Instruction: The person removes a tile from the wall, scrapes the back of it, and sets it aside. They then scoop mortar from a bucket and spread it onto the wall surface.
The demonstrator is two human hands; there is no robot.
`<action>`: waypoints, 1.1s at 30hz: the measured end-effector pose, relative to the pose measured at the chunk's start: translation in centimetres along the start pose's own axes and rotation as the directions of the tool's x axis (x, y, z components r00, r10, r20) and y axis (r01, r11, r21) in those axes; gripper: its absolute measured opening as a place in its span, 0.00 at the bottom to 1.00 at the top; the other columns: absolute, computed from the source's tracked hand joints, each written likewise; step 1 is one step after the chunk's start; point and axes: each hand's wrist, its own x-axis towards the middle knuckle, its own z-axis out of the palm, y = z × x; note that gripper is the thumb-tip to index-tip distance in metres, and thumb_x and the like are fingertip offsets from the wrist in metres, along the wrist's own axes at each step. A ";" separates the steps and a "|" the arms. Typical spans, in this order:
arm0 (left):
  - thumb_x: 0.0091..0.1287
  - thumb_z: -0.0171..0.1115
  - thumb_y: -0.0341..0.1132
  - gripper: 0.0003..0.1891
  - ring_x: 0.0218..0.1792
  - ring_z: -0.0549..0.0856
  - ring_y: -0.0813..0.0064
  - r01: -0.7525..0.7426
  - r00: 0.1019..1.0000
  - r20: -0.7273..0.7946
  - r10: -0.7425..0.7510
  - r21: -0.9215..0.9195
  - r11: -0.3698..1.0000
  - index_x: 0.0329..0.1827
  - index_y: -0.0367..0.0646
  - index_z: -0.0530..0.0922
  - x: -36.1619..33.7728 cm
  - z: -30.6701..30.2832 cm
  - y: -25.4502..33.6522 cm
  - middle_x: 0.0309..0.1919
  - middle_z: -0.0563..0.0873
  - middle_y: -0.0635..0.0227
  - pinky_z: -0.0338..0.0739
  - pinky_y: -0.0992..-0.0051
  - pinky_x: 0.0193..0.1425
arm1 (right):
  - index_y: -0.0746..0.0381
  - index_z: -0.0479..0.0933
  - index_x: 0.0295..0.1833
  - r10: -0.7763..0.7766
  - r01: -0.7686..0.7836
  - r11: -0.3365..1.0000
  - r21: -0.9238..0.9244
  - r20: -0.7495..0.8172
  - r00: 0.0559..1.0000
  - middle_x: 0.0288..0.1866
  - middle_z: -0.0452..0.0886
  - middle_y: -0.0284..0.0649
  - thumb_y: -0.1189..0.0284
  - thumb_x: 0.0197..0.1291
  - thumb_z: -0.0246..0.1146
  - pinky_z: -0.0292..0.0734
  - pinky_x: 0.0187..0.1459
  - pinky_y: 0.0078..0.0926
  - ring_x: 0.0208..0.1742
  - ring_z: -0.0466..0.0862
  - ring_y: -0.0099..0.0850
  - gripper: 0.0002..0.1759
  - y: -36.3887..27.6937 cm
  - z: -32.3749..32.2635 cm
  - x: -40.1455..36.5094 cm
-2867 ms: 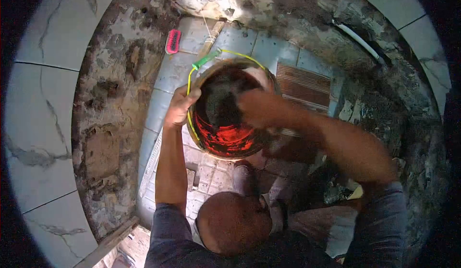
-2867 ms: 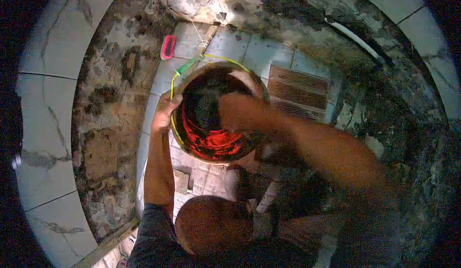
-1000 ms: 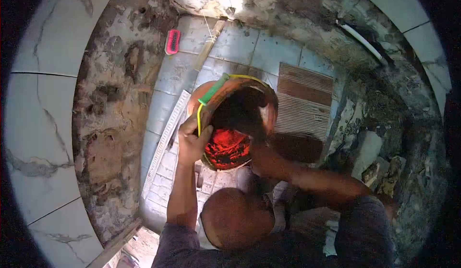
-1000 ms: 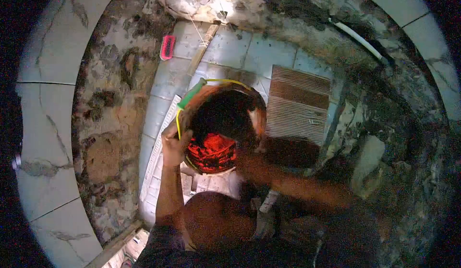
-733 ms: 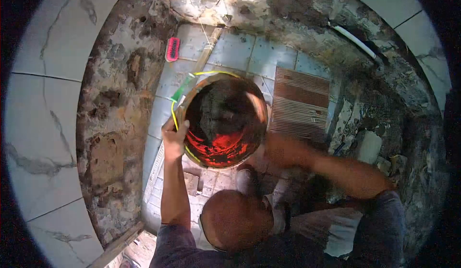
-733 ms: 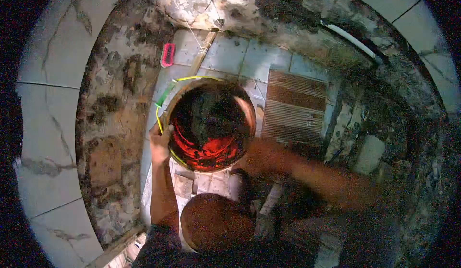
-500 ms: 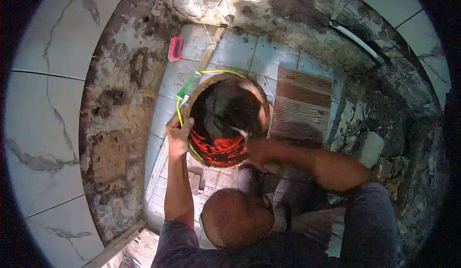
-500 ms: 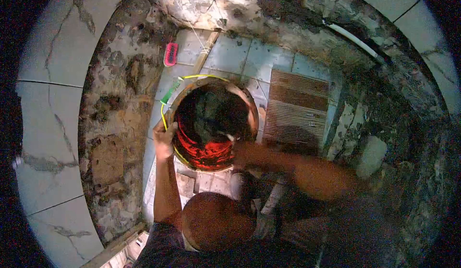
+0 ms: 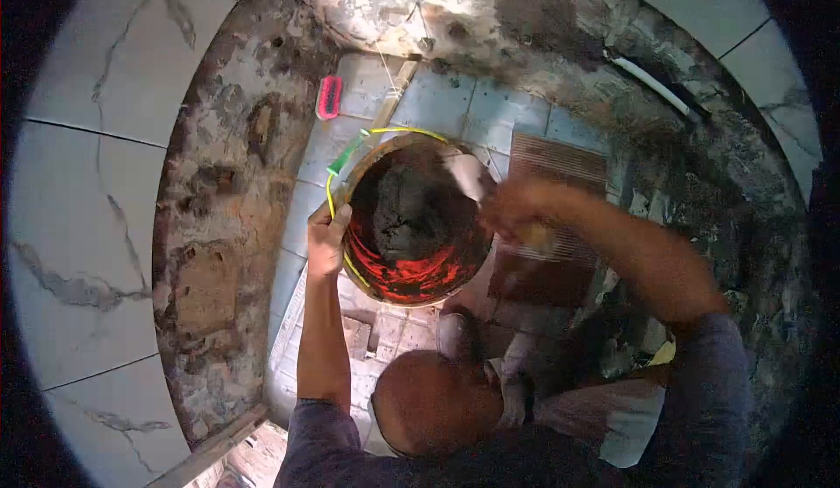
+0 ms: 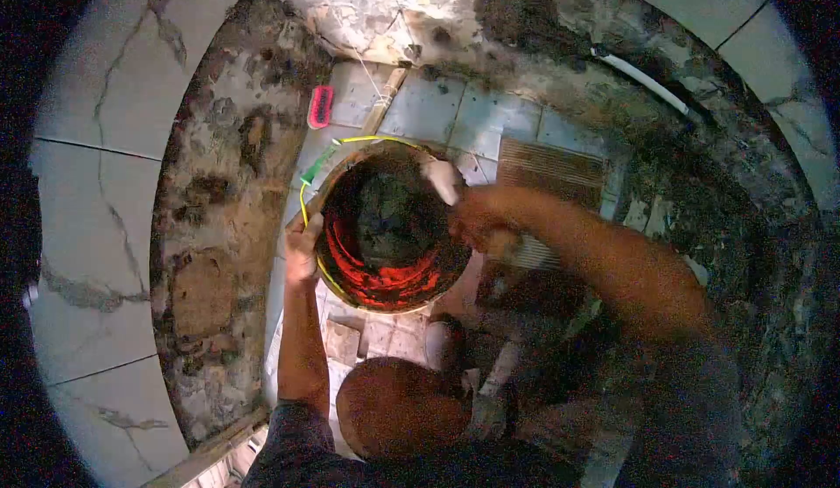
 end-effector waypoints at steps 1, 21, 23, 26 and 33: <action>0.62 0.59 0.38 0.20 0.35 0.73 0.84 -0.004 1.000 -0.009 0.005 0.052 0.999 0.52 0.32 0.74 0.1 0.6 0.8 0.35 0.79 0.74 0.68 0.82 0.42 | 0.59 0.77 0.40 0.145 -0.146 0.980 0.135 0.022 0.989 0.34 0.81 0.43 0.63 0.41 0.63 0.76 0.35 0.35 0.34 0.81 0.35 0.18 -1.6 -2.6 -0.6; 0.65 0.53 0.47 0.18 0.30 0.69 0.86 -0.016 0.997 0.074 0.006 0.137 0.990 0.31 0.38 0.78 1.5 0.2 1.5 0.26 0.76 0.79 0.64 0.80 0.34 | 0.64 0.76 0.37 0.101 -0.136 0.636 0.760 0.093 0.991 0.24 0.78 0.43 0.67 0.42 0.61 0.74 0.27 0.34 0.22 0.78 0.35 0.16 -4.9 -7.1 -3.7; 0.66 0.53 0.47 0.18 0.29 0.68 0.86 -0.011 0.997 0.081 0.000 0.136 0.991 0.30 0.39 0.77 1.7 0.8 1.9 0.25 0.75 0.79 0.63 0.81 0.34 | 0.65 0.76 0.35 -0.523 0.553 0.808 0.204 -0.184 0.832 0.24 0.78 0.47 0.66 0.37 0.63 0.74 0.26 0.34 0.23 0.79 0.36 0.17 -5.6 -7.6 -0.9; 0.66 0.53 0.47 0.18 0.28 0.68 0.86 -0.086 0.993 0.092 0.075 0.122 0.989 0.31 0.39 0.77 2.5 1.1 1.9 0.26 0.75 0.79 0.63 0.81 0.33 | 0.64 0.78 0.27 -0.349 0.309 0.763 -0.568 0.040 0.936 0.26 0.78 0.50 0.64 0.35 0.63 0.75 0.30 0.37 0.30 0.81 0.44 0.15 -13.3 -7.7 0.1; 0.66 0.51 0.47 0.18 0.29 0.71 0.85 -0.010 1.000 0.007 0.010 0.001 1.000 0.32 0.39 0.77 2.5 -1.2 0.4 0.26 0.76 0.77 0.66 0.79 0.35 | 0.69 0.75 0.38 -0.278 0.263 0.960 -0.099 -0.187 0.942 0.26 0.77 0.49 0.61 0.55 0.57 0.76 0.29 0.33 0.29 0.81 0.33 0.19 -10.8 -1.6 -3.6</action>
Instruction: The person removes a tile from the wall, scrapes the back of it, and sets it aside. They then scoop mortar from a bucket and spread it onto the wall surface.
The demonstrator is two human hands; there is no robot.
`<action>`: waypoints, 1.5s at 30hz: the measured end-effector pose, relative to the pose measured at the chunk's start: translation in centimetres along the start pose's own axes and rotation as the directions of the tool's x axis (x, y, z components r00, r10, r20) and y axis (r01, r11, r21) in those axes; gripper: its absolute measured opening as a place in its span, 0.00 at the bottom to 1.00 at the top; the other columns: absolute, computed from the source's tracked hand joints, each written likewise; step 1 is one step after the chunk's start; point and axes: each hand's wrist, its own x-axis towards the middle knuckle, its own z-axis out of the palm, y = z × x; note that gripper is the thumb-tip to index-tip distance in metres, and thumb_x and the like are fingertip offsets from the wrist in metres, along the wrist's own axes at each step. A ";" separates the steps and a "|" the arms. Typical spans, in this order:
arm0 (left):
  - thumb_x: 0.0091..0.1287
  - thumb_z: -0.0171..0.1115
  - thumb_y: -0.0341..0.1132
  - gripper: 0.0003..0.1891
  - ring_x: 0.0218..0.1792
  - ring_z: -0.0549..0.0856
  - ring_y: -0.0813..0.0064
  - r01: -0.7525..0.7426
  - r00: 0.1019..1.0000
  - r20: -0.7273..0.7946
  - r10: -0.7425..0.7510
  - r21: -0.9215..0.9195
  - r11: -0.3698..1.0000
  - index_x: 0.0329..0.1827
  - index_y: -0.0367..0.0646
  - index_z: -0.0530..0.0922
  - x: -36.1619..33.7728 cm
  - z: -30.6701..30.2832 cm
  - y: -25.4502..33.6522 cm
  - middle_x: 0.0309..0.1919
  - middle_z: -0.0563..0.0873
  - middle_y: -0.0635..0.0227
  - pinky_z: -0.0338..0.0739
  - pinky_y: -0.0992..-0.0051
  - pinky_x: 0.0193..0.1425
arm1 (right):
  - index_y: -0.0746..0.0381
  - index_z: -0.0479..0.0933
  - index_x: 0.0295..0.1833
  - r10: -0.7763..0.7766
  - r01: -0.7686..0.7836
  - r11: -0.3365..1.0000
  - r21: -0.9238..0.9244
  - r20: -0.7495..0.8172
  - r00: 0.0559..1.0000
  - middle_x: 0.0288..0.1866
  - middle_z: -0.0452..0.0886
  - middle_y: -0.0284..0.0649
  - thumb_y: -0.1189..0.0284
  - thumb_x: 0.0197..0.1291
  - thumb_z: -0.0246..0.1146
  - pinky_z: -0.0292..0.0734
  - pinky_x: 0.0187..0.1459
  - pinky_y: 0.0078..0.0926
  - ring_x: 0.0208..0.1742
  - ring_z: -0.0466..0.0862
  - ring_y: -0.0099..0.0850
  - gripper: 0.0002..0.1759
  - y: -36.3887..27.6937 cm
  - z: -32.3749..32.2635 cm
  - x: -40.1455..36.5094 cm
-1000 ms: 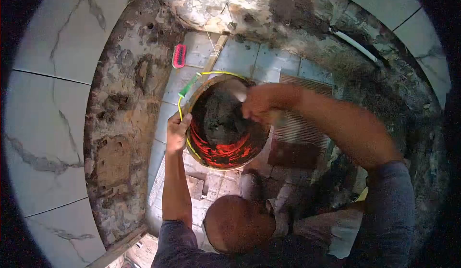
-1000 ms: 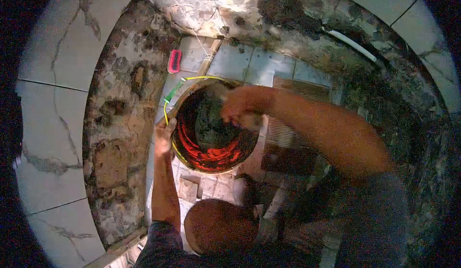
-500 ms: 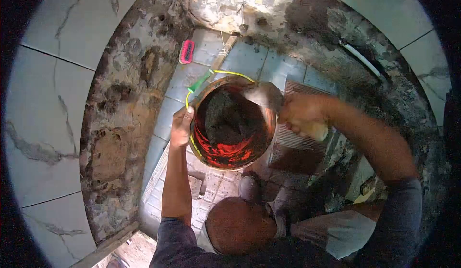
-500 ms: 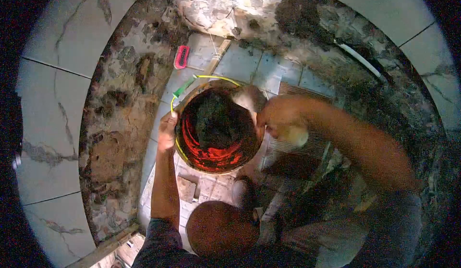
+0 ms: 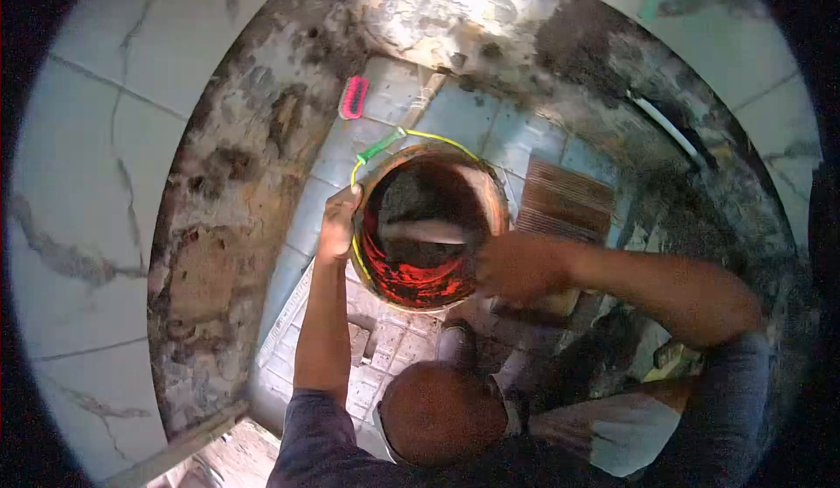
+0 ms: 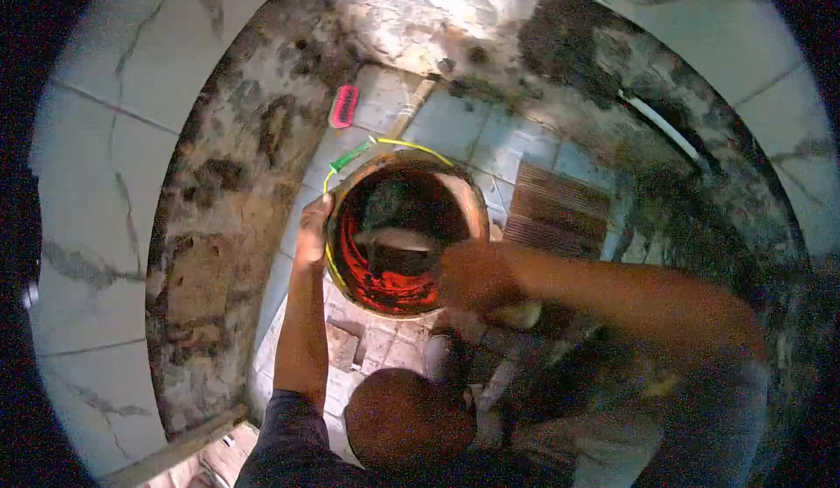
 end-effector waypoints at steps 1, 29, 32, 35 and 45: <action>0.66 0.51 0.48 0.19 0.30 0.72 0.84 0.034 0.999 -0.007 -0.035 -0.090 0.995 0.32 0.39 0.77 -0.2 -0.2 0.2 0.26 0.76 0.77 0.67 0.79 0.36 | 0.69 0.73 0.44 -0.043 0.054 0.980 0.190 -0.060 0.997 0.27 0.77 0.46 0.63 0.58 0.55 0.75 0.30 0.31 0.29 0.80 0.29 0.18 1.2 -0.5 -1.6; 0.46 0.34 0.80 0.57 0.54 0.74 0.62 0.149 0.972 0.233 -0.041 -0.470 0.870 0.58 0.28 0.64 0.8 -1.1 0.1 0.54 0.74 0.54 0.65 0.65 0.60 | 0.69 0.68 0.47 0.413 -0.403 0.895 0.192 -0.016 0.911 0.38 0.77 0.59 0.61 0.57 0.55 0.73 0.43 0.42 0.41 0.78 0.52 0.22 1.7 5.6 0.2; 0.53 0.55 0.63 0.41 0.48 0.77 0.67 0.048 0.976 0.220 0.011 -0.261 0.964 0.56 0.31 0.68 0.5 -1.6 0.2 0.48 0.78 0.58 0.69 0.70 0.55 | 0.69 0.68 0.46 0.403 -0.326 0.871 0.367 -0.158 0.901 0.37 0.77 0.56 0.64 0.57 0.55 0.74 0.43 0.40 0.39 0.79 0.49 0.19 2.6 4.4 -3.5; 0.54 0.60 0.53 0.33 0.44 0.78 0.71 0.062 0.978 0.208 -0.026 -0.164 0.984 0.52 0.31 0.71 0.8 -1.1 0.5 0.43 0.79 0.61 0.71 0.73 0.51 | 0.68 0.70 0.44 0.475 -0.437 0.609 0.662 0.137 0.869 0.35 0.78 0.49 0.64 0.57 0.55 0.75 0.41 0.35 0.36 0.80 0.42 0.18 3.6 0.5 -4.9; 0.60 0.58 0.38 0.22 0.44 0.77 0.76 0.207 0.941 0.291 -0.171 -0.099 0.973 0.53 0.32 0.72 1.8 2.3 3.0 0.44 0.80 0.65 0.70 0.75 0.51 | 0.68 0.75 0.27 0.229 -0.261 0.954 -0.145 -0.204 0.952 0.24 0.78 0.48 0.72 0.45 0.56 0.76 0.28 0.38 0.26 0.80 0.43 0.09 -1.4 0.1 1.7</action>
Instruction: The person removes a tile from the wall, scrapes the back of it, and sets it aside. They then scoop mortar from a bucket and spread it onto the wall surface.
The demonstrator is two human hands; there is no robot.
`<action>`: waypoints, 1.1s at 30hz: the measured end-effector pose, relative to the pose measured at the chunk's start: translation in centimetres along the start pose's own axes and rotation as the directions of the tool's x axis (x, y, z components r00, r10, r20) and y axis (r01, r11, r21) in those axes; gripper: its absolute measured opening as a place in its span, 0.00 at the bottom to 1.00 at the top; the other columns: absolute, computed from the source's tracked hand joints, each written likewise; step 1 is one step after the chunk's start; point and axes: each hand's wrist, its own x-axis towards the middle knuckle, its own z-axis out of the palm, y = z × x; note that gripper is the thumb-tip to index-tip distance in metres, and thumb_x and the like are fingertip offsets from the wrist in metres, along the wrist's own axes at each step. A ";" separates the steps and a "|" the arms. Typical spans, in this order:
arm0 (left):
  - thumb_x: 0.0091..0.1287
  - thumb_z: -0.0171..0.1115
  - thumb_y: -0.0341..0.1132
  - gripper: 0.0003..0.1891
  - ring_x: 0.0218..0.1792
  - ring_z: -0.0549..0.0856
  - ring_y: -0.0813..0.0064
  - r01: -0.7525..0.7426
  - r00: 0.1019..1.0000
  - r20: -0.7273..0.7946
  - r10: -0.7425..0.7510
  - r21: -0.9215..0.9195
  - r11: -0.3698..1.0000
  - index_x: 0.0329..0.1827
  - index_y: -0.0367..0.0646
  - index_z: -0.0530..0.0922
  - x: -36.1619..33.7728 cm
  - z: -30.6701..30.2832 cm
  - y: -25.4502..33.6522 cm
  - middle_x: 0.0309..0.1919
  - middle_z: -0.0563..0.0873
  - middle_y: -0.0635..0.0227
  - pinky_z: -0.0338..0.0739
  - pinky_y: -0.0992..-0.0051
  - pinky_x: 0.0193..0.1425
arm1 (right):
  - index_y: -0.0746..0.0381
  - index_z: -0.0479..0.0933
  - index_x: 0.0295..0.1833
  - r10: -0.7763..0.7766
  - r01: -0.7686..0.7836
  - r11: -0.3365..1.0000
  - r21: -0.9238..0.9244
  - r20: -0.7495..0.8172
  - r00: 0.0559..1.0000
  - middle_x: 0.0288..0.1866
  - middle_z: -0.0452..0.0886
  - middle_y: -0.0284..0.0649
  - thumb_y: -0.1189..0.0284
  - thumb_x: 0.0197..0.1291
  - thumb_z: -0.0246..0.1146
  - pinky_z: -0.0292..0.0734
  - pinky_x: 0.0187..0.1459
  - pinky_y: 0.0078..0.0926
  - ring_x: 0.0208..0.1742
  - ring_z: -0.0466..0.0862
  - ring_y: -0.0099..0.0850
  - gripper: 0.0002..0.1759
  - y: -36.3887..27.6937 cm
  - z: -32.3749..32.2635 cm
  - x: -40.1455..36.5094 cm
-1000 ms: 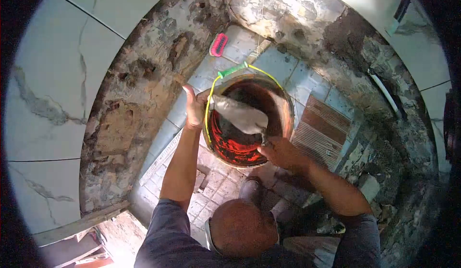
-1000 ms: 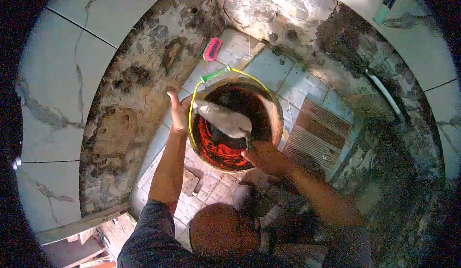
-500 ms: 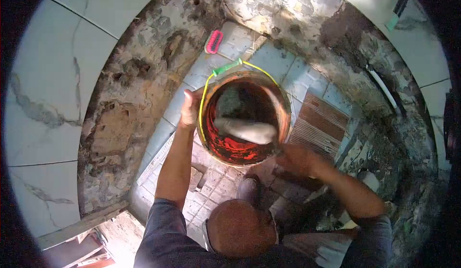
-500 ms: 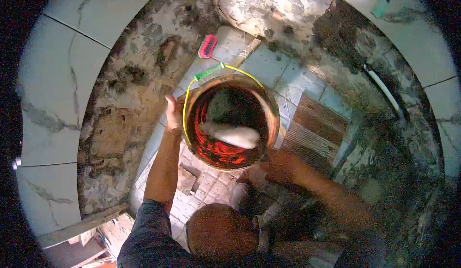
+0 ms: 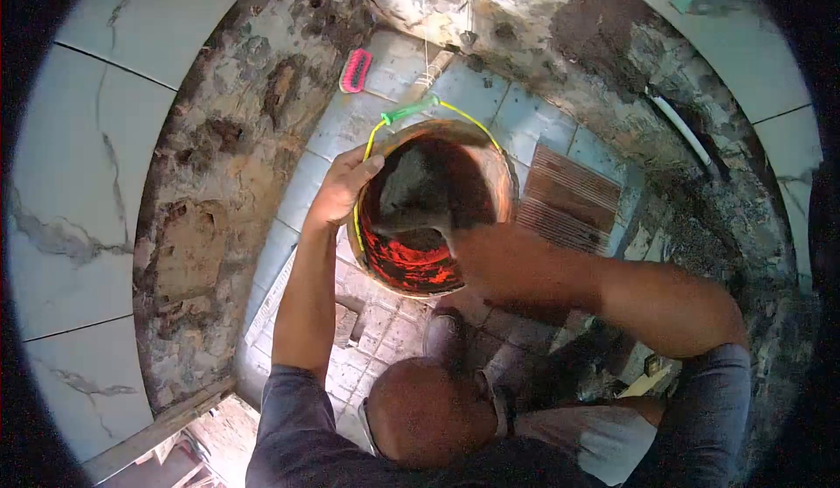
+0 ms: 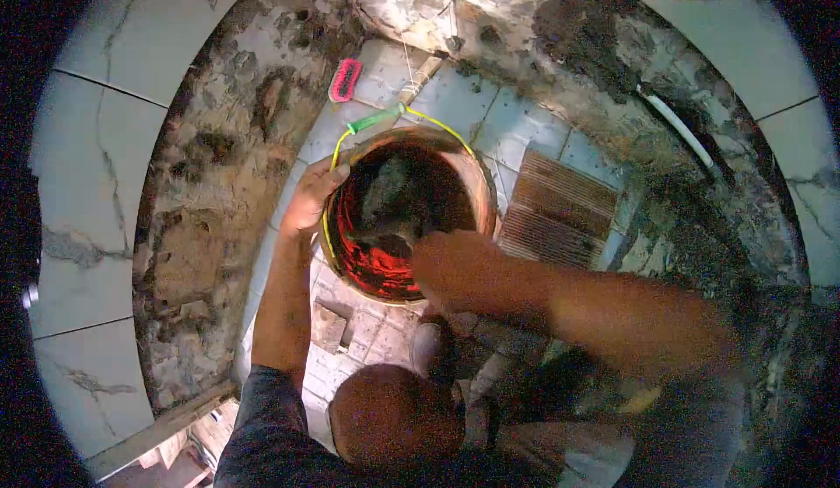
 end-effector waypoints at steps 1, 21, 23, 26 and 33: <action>0.60 0.58 0.38 0.22 0.44 0.77 0.76 -0.003 1.000 -0.003 0.003 -0.004 1.000 0.53 0.32 0.72 -0.1 0.0 0.1 0.44 0.80 0.65 0.70 0.75 0.51 | 0.68 0.75 0.27 -0.026 0.022 0.999 0.046 0.095 0.995 0.23 0.77 0.49 0.72 0.45 0.56 0.76 0.28 0.40 0.26 0.80 0.45 0.09 1.4 1.0 -0.1; 0.54 0.54 0.21 0.20 0.41 0.75 0.82 0.000 1.000 -0.011 0.005 0.426 0.905 0.52 0.36 0.74 -2.2 2.0 -0.4 0.40 0.80 0.72 0.69 0.78 0.49 | 0.72 0.75 0.33 -0.078 0.079 0.996 0.029 -0.049 0.996 0.30 0.79 0.52 0.66 0.52 0.53 0.75 0.35 0.42 0.32 0.80 0.49 0.17 6.6 7.5 -0.5; 0.52 0.52 0.19 0.19 0.40 0.75 0.82 0.059 0.998 -0.038 -0.045 0.531 0.846 0.49 0.36 0.76 -2.3 3.2 0.4 0.37 0.80 0.73 0.69 0.80 0.48 | 0.73 0.75 0.33 -0.015 0.020 0.993 -0.118 0.050 0.999 0.31 0.79 0.54 0.67 0.52 0.53 0.75 0.36 0.42 0.32 0.80 0.48 0.17 6.6 9.3 0.8; 0.51 0.51 0.19 0.20 0.41 0.75 0.82 -0.038 0.988 -0.113 0.102 0.464 0.885 0.50 0.35 0.76 -1.8 2.3 -0.8 0.38 0.80 0.72 0.68 0.80 0.49 | 0.74 0.75 0.32 0.144 -0.150 0.968 0.200 0.047 0.988 0.31 0.78 0.57 0.70 0.52 0.53 0.76 0.37 0.41 0.34 0.81 0.46 0.14 2.6 13.0 1.6; 0.50 0.51 0.19 0.19 0.40 0.77 0.81 -0.105 0.965 -0.177 0.193 0.416 0.903 0.47 0.33 0.76 -3.8 1.0 -0.9 0.39 0.81 0.70 0.69 0.80 0.48 | 0.72 0.67 0.48 0.260 -0.269 0.963 -0.003 0.271 0.927 0.34 0.78 0.57 0.68 0.55 0.52 0.75 0.41 0.44 0.37 0.80 0.49 0.20 1.7 1.3 -3.3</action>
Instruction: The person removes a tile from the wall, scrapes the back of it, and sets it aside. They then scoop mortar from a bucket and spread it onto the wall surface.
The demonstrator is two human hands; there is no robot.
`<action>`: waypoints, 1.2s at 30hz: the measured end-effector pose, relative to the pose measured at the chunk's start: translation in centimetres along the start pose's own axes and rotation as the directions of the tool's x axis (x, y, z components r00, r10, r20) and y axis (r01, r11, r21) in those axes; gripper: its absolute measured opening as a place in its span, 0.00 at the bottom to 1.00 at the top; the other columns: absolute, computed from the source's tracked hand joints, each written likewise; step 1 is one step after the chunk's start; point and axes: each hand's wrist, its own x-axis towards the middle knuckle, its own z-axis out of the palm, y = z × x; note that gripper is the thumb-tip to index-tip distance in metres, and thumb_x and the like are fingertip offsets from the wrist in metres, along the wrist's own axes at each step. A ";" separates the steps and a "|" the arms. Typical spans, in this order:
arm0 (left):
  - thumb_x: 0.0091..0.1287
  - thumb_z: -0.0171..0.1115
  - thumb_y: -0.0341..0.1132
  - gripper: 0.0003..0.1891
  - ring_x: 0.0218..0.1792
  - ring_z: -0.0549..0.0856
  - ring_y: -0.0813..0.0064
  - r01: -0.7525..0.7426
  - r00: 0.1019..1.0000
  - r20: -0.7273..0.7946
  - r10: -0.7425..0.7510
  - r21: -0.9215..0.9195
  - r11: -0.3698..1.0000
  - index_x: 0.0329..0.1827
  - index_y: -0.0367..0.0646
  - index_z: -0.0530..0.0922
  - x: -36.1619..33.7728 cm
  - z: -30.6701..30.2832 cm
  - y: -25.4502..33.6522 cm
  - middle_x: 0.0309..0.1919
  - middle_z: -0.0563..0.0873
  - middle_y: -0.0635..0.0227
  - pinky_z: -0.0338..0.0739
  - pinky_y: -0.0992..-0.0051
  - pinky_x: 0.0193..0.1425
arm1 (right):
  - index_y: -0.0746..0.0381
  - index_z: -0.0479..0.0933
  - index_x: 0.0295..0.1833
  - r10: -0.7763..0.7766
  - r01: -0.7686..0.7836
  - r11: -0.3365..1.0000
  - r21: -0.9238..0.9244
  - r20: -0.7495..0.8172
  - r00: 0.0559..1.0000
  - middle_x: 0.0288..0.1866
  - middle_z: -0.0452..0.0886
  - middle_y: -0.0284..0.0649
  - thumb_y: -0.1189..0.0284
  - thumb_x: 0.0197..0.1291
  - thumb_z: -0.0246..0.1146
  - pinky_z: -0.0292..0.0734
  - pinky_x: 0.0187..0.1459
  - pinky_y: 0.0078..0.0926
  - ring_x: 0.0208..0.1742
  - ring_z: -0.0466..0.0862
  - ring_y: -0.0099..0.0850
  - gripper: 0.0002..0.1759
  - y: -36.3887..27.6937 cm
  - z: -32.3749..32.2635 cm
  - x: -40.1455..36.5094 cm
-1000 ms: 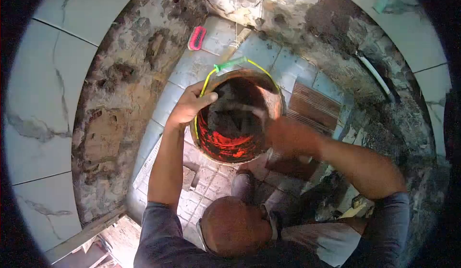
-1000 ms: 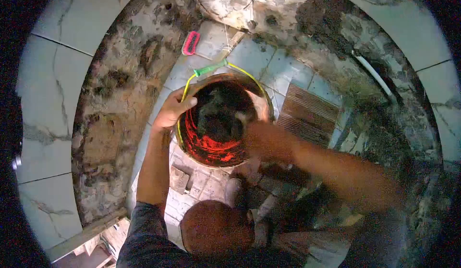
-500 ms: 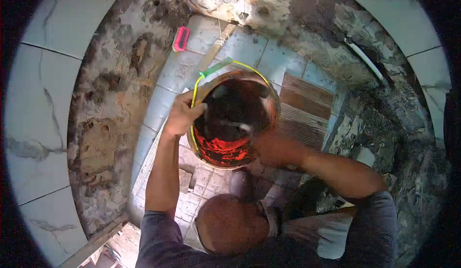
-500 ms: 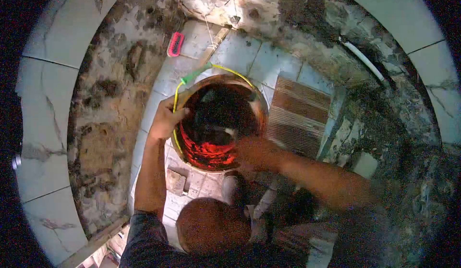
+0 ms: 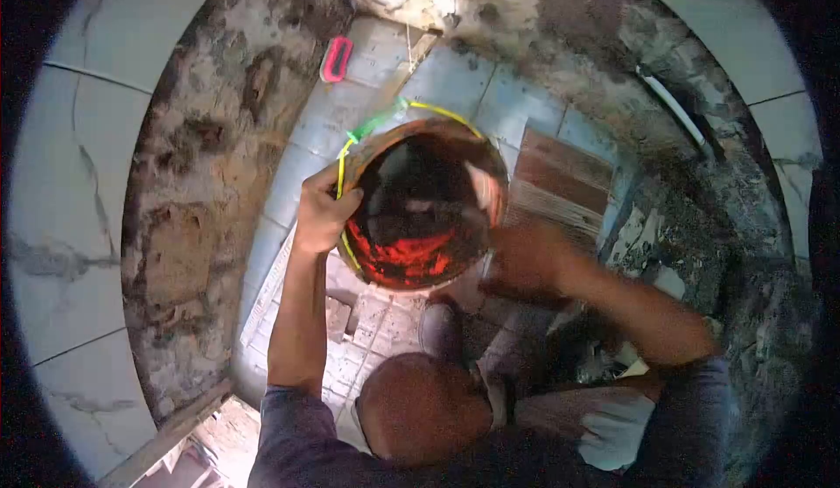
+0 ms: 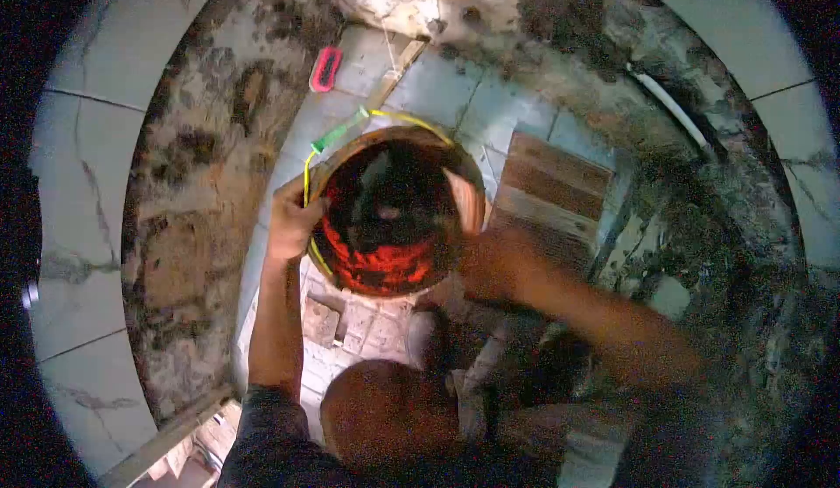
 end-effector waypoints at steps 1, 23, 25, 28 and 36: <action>0.50 0.51 0.19 0.19 0.39 0.76 0.81 -0.028 1.000 0.007 0.028 0.081 0.996 0.47 0.33 0.76 -0.1 0.3 0.7 0.38 0.81 0.70 0.69 0.81 0.47 | 0.72 0.66 0.49 0.113 -0.113 0.993 0.016 -0.009 0.994 0.35 0.78 0.57 0.67 0.56 0.52 0.75 0.41 0.45 0.38 0.80 0.49 0.20 1.2 -0.8 -0.4; 0.48 0.53 0.22 0.20 0.49 0.80 0.62 -0.062 0.993 -0.096 0.069 0.079 0.995 0.48 0.35 0.75 3.2 7.6 4.1 0.45 0.80 0.52 0.72 0.72 0.54 | 0.64 0.65 0.57 0.407 -0.428 0.900 0.082 0.193 0.893 0.37 0.79 0.54 0.67 0.60 0.50 0.75 0.39 0.43 0.36 0.80 0.49 0.21 5.6 -0.1 3.1; 0.49 0.53 0.22 0.20 0.48 0.81 0.63 -0.103 0.985 -0.130 0.111 0.063 0.993 0.49 0.36 0.75 3.6 7.8 2.5 0.44 0.81 0.53 0.74 0.73 0.52 | 0.65 0.66 0.56 0.253 -0.303 0.949 0.089 0.358 0.899 0.36 0.79 0.53 0.65 0.61 0.50 0.75 0.39 0.43 0.35 0.80 0.48 0.21 5.1 0.5 2.7; 0.50 0.54 0.23 0.20 0.47 0.81 0.64 -0.065 0.983 -0.158 0.097 0.194 0.979 0.49 0.37 0.75 3.5 7.6 2.4 0.44 0.81 0.54 0.73 0.74 0.51 | 0.66 0.68 0.54 0.191 -0.351 0.887 0.300 0.453 0.871 0.34 0.79 0.52 0.62 0.63 0.48 0.74 0.39 0.43 0.34 0.80 0.46 0.21 6.9 1.2 2.3; 0.49 0.52 0.22 0.22 0.48 0.80 0.68 -0.025 0.989 -0.146 0.031 0.047 0.999 0.51 0.39 0.76 2.7 7.5 2.0 0.45 0.82 0.59 0.72 0.71 0.54 | 0.64 0.68 0.56 0.184 -0.386 0.822 0.419 0.447 0.875 0.33 0.79 0.44 0.60 0.62 0.52 0.75 0.32 0.32 0.27 0.78 0.33 0.22 14.8 5.9 5.9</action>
